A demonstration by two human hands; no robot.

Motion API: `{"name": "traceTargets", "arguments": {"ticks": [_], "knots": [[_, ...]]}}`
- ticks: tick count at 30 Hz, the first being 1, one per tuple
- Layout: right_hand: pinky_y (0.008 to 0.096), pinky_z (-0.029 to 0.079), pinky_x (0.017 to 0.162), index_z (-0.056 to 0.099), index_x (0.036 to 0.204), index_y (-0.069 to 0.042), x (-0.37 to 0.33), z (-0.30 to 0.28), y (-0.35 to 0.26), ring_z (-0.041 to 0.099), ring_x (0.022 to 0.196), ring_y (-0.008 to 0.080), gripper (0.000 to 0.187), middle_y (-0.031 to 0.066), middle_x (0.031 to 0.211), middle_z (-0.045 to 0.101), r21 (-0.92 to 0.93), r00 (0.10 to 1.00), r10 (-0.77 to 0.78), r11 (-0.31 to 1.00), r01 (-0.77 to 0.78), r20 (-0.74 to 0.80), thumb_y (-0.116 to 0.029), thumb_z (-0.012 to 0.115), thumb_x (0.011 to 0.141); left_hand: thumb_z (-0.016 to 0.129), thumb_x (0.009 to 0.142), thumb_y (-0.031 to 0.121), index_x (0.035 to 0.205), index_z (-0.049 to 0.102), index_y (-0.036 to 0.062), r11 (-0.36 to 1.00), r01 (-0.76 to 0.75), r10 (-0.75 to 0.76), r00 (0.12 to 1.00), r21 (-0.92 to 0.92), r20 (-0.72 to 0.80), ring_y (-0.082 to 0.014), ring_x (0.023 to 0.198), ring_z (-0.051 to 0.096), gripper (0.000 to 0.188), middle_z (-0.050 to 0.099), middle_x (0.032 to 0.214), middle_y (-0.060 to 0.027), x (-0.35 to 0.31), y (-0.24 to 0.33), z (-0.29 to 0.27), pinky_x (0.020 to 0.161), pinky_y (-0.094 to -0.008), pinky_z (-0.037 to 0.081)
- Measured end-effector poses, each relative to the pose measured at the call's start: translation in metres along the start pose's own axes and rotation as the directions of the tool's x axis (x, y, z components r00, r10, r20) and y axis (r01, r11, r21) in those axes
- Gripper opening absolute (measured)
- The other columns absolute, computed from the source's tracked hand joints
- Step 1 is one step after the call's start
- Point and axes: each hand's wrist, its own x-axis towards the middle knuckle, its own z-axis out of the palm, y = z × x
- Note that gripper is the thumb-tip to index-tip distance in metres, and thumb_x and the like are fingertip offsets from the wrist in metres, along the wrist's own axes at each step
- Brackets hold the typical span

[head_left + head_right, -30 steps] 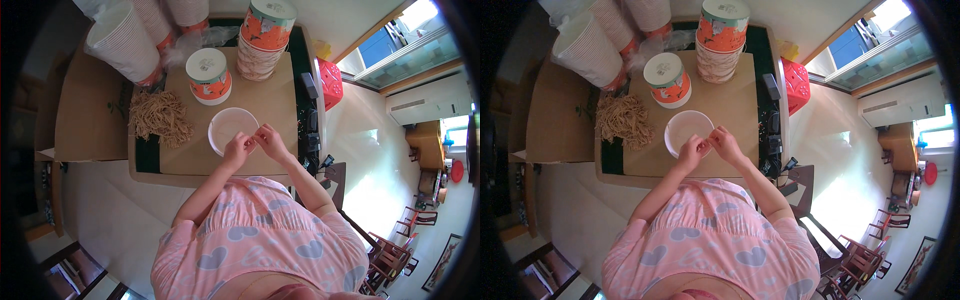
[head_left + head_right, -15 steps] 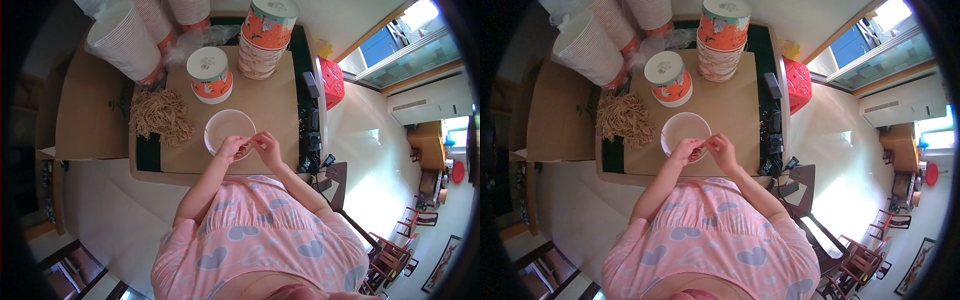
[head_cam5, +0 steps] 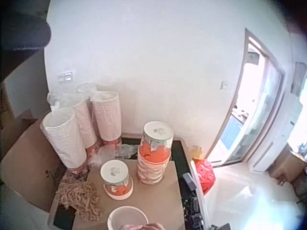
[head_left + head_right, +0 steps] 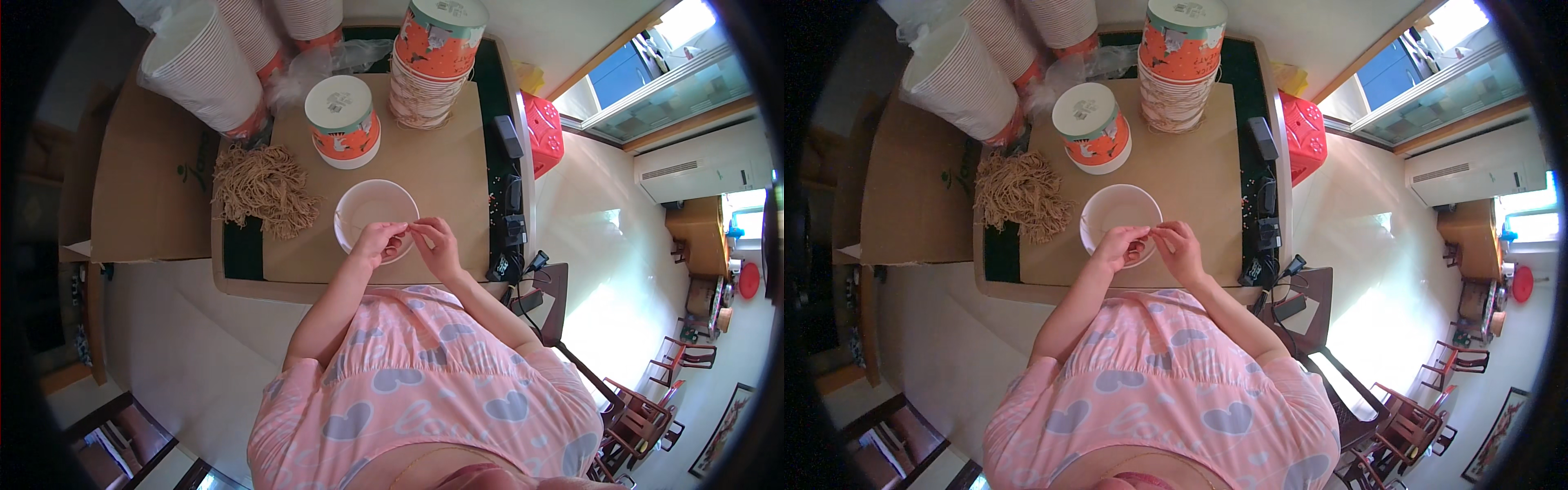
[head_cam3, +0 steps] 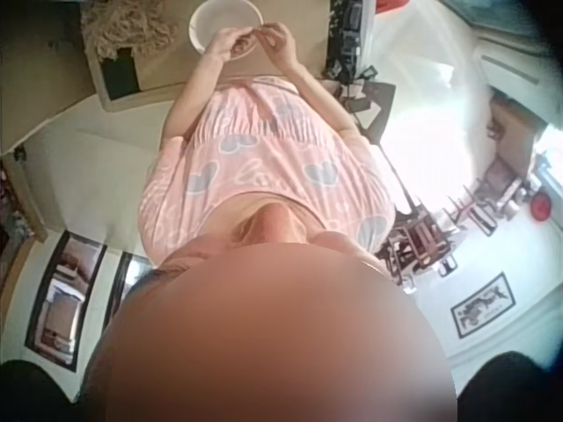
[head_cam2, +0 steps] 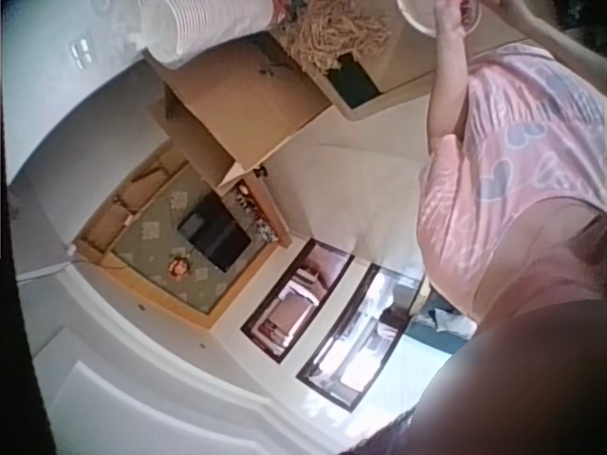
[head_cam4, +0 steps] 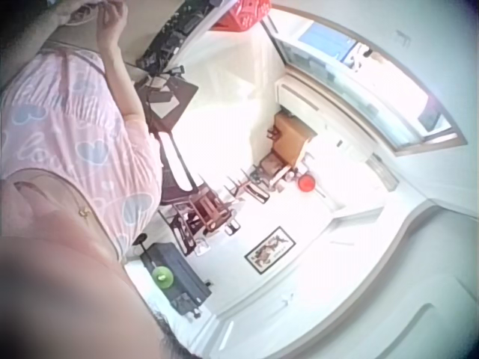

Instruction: Peeling stickers from the inside of paper containers and stacking them.

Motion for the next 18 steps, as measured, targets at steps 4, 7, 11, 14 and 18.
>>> {"name": "traceTargets", "arguments": {"ticks": [4, 7, 11, 14, 18], "knots": [[0.0343, 0.048, 0.073, 0.067, 0.093, -0.005, -0.004, 0.001, -0.002, 0.058, 0.087, 0.0265, 0.019, 0.0122, 0.096, 0.06, 0.027, 1.0, 0.028, 0.999, -0.028, 0.008, 0.003, 0.06, 0.076, 0.064, 0.085, 0.015, 0.088, 0.065, 0.0054, 0.999, -0.024, 0.026, 0.999, 0.044, -0.036, -0.005, 0.053, 0.046, 0.01, 0.054, 0.067, 0.0033, -0.002, 0.0, 0.001, 0.041, -0.0186, 0.03], [0.0335, 0.048, 0.072, 0.068, 0.095, -0.005, -0.007, 0.001, 0.001, 0.057, 0.087, 0.0263, 0.022, 0.0127, 0.096, 0.058, 0.069, 0.997, 0.076, 0.995, -0.077, 0.011, 0.004, 0.058, 0.077, 0.065, 0.084, 0.013, 0.089, 0.066, 0.0056, 0.99, -0.06, 0.067, 0.996, 0.124, -0.053, -0.0041, 0.053, 0.046, 0.009, 0.054, 0.067, 0.0044, -0.004, 0.0, 0.004, 0.042, -0.018, 0.03], [0.0319, 0.047, 0.069, 0.068, 0.096, -0.006, -0.01, 0.0, 0.002, 0.056, 0.086, 0.0248, 0.023, 0.012, 0.092, 0.057, 0.097, 0.99, 0.133, 0.986, -0.136, 0.039, 0.004, 0.058, 0.077, 0.066, 0.082, 0.012, 0.088, 0.066, 0.0061, 0.926, -0.164, 0.218, 0.968, 0.341, -0.126, -0.0029, 0.055, 0.047, 0.008, 0.056, 0.068, 0.0048, -0.006, -0.001, 0.013, 0.044, -0.0168, 0.032], [0.0299, 0.046, 0.067, 0.068, 0.095, -0.006, -0.01, -0.001, 0.001, 0.056, 0.083, 0.0225, 0.021, 0.0111, 0.09, 0.056, 0.146, 0.983, 0.175, 0.972, -0.182, 0.06, 0.003, 0.057, 0.079, 0.066, 0.082, 0.011, 0.088, 0.066, 0.0061, 0.919, -0.166, 0.223, 0.967, 0.358, -0.124, -0.0026, 0.056, 0.047, 0.008, 0.056, 0.069, 0.0048, -0.005, -0.002, 0.011, 0.045, -0.0168, 0.033], [0.028, 0.046, 0.064, 0.068, 0.094, -0.006, -0.003, -0.004, -0.001, 0.056, 0.076, 0.0189, 0.015, 0.0092, 0.087, 0.057, 0.163, 0.964, 0.244, 0.952, -0.258, 0.105, -0.003, 0.061, 0.082, 0.066, 0.082, 0.011, 0.089, 0.065, 0.0061, 0.943, -0.138, 0.171, 0.982, 0.304, -0.084, -0.0029, 0.056, 0.048, 0.008, 0.056, 0.068, 0.0049, -0.007, 0.0, 0.004, 0.046, -0.0172, 0.035]]}}
